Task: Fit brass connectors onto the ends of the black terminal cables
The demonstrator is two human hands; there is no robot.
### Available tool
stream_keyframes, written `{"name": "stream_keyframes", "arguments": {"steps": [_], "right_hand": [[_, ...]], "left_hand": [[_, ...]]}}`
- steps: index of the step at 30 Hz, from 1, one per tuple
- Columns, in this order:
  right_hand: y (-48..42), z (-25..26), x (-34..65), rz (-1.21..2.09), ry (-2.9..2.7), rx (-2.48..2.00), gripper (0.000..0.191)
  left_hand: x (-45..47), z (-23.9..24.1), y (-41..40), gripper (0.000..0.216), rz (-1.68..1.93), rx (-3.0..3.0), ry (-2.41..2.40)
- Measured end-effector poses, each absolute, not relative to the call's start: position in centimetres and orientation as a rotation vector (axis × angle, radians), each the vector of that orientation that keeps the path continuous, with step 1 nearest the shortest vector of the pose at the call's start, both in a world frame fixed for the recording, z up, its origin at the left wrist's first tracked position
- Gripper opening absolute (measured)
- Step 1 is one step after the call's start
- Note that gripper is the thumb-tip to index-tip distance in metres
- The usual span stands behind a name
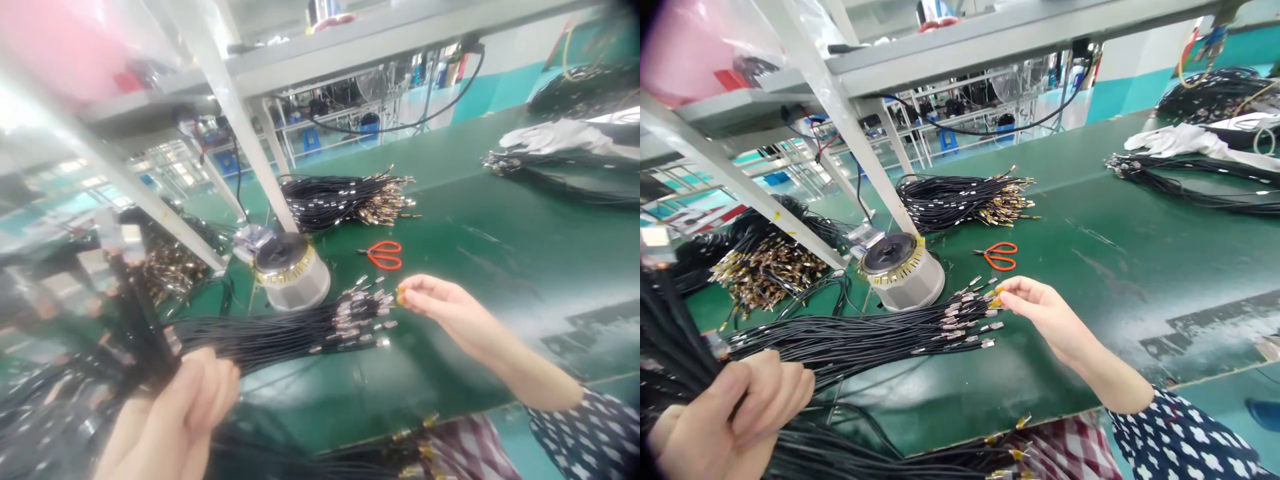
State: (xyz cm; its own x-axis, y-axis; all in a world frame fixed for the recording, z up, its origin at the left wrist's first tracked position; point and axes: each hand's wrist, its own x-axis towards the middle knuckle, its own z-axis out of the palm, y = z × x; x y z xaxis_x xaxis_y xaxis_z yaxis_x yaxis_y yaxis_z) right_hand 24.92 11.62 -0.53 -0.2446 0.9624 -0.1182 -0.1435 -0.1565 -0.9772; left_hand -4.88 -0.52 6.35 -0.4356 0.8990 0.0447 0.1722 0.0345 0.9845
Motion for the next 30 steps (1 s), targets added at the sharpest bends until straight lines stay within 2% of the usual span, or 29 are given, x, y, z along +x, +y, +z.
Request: {"name": "stream_keyframes", "arguments": {"steps": [4,7,11,13,17,21,30], "right_hand": [[12.4,0.3,22.0,1.617,-1.241,-0.997,0.028],[12.5,0.2,19.3,1.715,-1.254,-0.943,0.026],[11.8,-0.9,16.5,1.787,-1.244,-0.938,0.026],[11.3,-1.3,15.6,1.759,-1.262,-0.939,0.026],[10.6,-1.3,14.5,1.679,-1.332,-0.928,0.027],[10.6,-0.5,13.4,1.611,-1.442,-0.928,0.029],[11.0,0.8,12.8,1.458,-1.548,-0.871,0.018]], "left_hand": [[-3.4,5.9,-1.0,0.052,1.498,0.804,1.315],[-2.1,3.2,-0.8,0.05,1.288,0.609,1.138],[-1.1,-1.4,-0.4,0.046,1.13,0.487,1.113],[-0.9,-2.5,-0.4,0.035,1.124,0.539,1.111],[-1.0,-2.4,-0.5,0.028,1.106,0.571,1.053],[-1.1,-2.4,-0.4,0.031,1.057,0.566,1.034],[-0.5,-2.6,-0.4,0.032,1.092,0.647,1.119]]}}
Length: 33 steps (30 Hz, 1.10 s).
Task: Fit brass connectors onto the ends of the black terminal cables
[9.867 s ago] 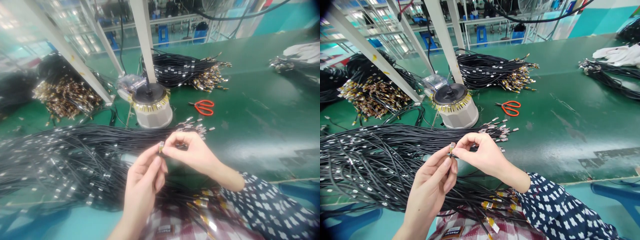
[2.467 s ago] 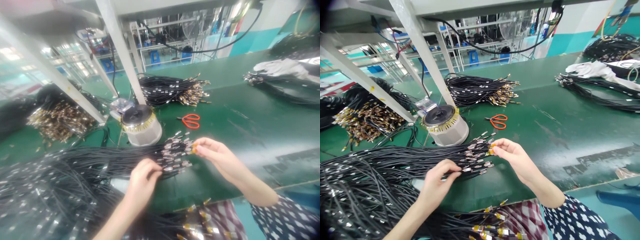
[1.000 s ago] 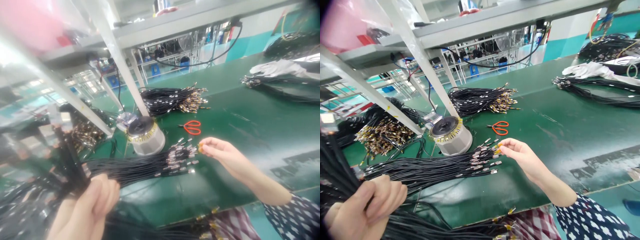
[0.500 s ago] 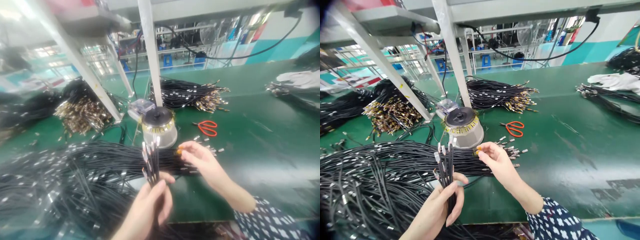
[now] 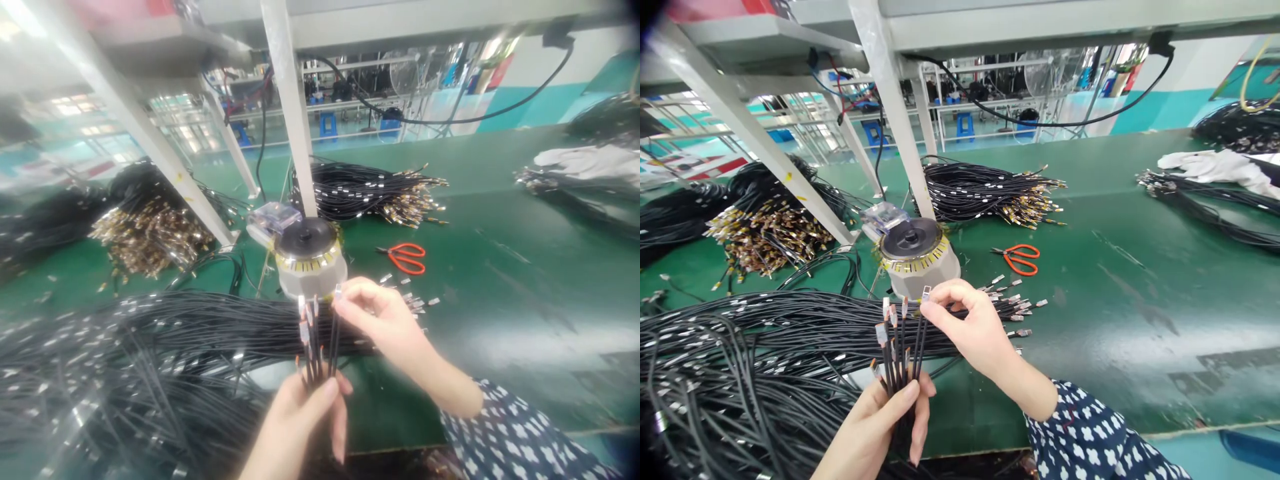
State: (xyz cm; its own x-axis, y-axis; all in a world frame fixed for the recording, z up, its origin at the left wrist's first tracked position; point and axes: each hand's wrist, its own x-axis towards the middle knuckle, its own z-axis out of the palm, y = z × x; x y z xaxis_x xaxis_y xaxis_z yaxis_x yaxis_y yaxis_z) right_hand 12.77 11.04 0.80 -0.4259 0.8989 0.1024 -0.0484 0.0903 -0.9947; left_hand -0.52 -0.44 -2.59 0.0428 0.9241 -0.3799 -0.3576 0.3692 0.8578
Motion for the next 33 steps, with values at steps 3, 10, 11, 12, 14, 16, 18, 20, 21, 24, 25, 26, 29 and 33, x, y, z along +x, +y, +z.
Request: {"name": "stream_keyframes", "arguments": {"steps": [3,10,11,12,14,16,18,20,21,24,25,26,29,33], "right_hand": [[10.5,0.9,13.3,1.394,-1.649,-0.834,0.012],[8.6,0.8,13.8,1.283,-1.744,-0.869,0.008],[8.5,0.8,13.9,1.266,-1.746,-0.878,0.008],[8.5,0.8,14.1,1.259,-1.738,-0.892,0.008],[8.7,0.7,14.5,1.285,-1.688,-0.917,0.01],[8.8,0.5,14.9,1.407,-1.589,-0.911,0.013],[8.6,0.2,15.1,1.585,-1.48,-0.861,0.015],[8.3,-0.1,15.1,1.698,-1.402,-0.811,0.016],[8.1,-0.2,15.0,1.711,-1.385,-0.8,0.015],[7.5,-0.5,14.6,1.684,-1.368,-0.798,0.013],[7.4,-0.5,14.4,1.681,-1.358,-0.8,0.012],[7.2,-0.6,14.2,1.68,-1.343,-0.8,0.013],[7.1,-0.8,13.6,1.677,-1.322,-0.802,0.016],[7.3,-1.1,13.5,1.662,-1.279,-0.809,0.015]], "left_hand": [[-0.3,-1.6,-0.1,0.029,1.164,0.642,1.15],[-0.2,-0.9,0.6,0.017,1.289,0.799,1.336],[-0.2,-0.9,0.6,0.016,1.32,0.807,1.373],[-0.2,-0.8,0.6,0.016,1.36,0.796,1.401],[-0.2,-0.4,0.5,0.016,1.451,0.689,1.39],[-0.2,0.1,0.3,0.021,1.479,0.535,1.3],[-0.3,0.5,0.0,0.023,1.44,0.458,1.258],[-0.4,0.7,-0.1,0.024,1.372,0.498,1.31],[-0.4,0.7,-0.2,0.026,1.341,0.539,1.343],[-0.4,0.5,-0.2,0.031,1.285,0.631,1.407],[-0.3,0.5,-0.2,0.032,1.264,0.636,1.423],[-0.3,0.4,-0.1,0.031,1.237,0.628,1.44],[-0.2,0.3,0.0,0.028,1.17,0.596,1.467],[-0.3,0.2,0.0,0.028,1.238,0.552,1.459]]}}
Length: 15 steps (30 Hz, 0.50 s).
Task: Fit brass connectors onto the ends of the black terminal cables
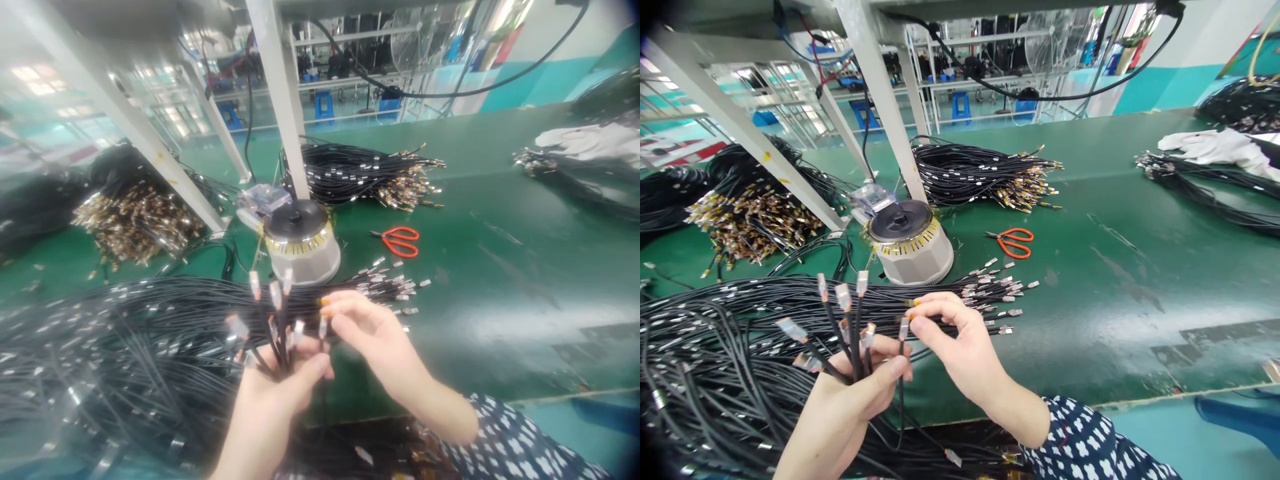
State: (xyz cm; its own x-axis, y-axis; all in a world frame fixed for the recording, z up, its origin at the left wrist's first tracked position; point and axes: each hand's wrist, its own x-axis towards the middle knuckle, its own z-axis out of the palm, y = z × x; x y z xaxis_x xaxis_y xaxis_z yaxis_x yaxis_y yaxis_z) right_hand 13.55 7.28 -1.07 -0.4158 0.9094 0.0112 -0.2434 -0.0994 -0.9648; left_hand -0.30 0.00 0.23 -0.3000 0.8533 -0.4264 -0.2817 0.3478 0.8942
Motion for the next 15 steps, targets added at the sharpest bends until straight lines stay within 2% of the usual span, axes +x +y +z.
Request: {"name": "stream_keyframes", "arguments": {"steps": [8,15], "right_hand": [[6.6,-0.9,13.4,1.947,-0.923,-0.887,0.012],[6.1,-1.3,12.2,1.997,-0.869,-0.811,0.013]], "left_hand": [[-0.3,-0.4,-0.7,0.021,1.368,0.55,1.345],[0.2,-0.1,-1.0,0.042,1.413,0.592,1.343]]}}
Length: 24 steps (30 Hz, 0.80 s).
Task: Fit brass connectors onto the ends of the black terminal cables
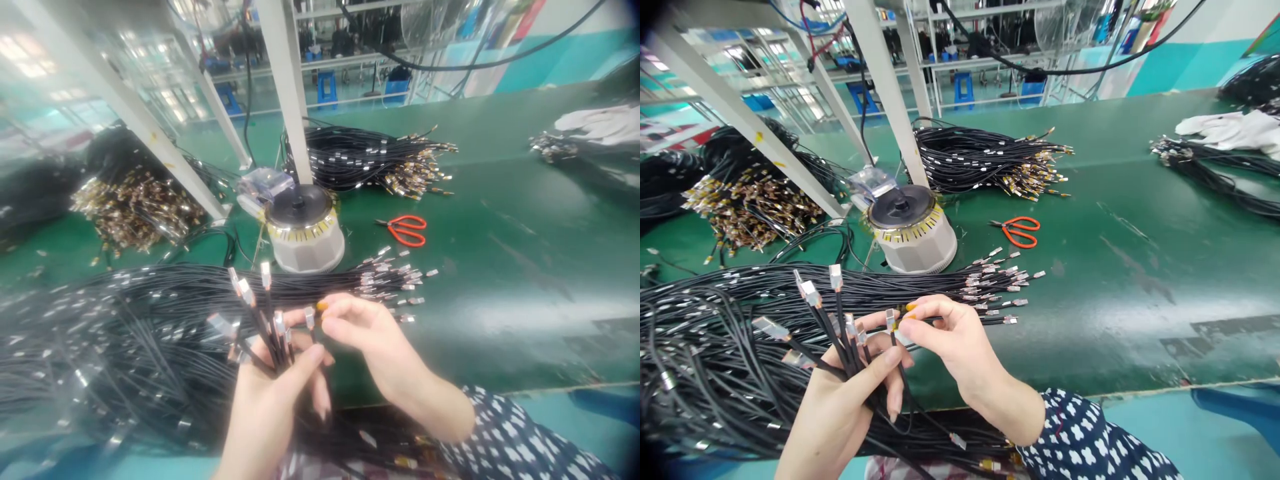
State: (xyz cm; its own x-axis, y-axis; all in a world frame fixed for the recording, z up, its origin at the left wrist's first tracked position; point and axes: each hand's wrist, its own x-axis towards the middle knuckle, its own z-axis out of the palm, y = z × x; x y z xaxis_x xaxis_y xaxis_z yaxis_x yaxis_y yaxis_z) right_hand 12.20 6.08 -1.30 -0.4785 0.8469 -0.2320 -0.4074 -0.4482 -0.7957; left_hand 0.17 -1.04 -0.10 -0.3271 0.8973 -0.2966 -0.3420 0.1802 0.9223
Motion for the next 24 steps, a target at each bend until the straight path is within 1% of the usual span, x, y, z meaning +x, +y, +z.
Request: {"name": "stream_keyframes", "arguments": {"steps": [3,9,16,24], "right_hand": [[5.93,-1.33,12.08,1.982,-0.907,-0.799,0.015],[5.52,-1.47,11.84,1.939,-0.915,-0.852,0.018],[5.34,-1.67,11.67,1.941,-0.907,-0.848,0.015],[5.27,-1.78,11.48,1.978,-0.862,-0.816,0.015]], "left_hand": [[0.27,-0.1,-1.15,0.047,1.41,0.595,1.339],[0.38,0.03,-1.29,0.039,1.437,0.608,1.367],[0.37,-0.09,-1.39,0.035,1.427,0.626,1.353],[0.44,0.06,-1.47,0.037,1.429,0.63,1.358]]}}
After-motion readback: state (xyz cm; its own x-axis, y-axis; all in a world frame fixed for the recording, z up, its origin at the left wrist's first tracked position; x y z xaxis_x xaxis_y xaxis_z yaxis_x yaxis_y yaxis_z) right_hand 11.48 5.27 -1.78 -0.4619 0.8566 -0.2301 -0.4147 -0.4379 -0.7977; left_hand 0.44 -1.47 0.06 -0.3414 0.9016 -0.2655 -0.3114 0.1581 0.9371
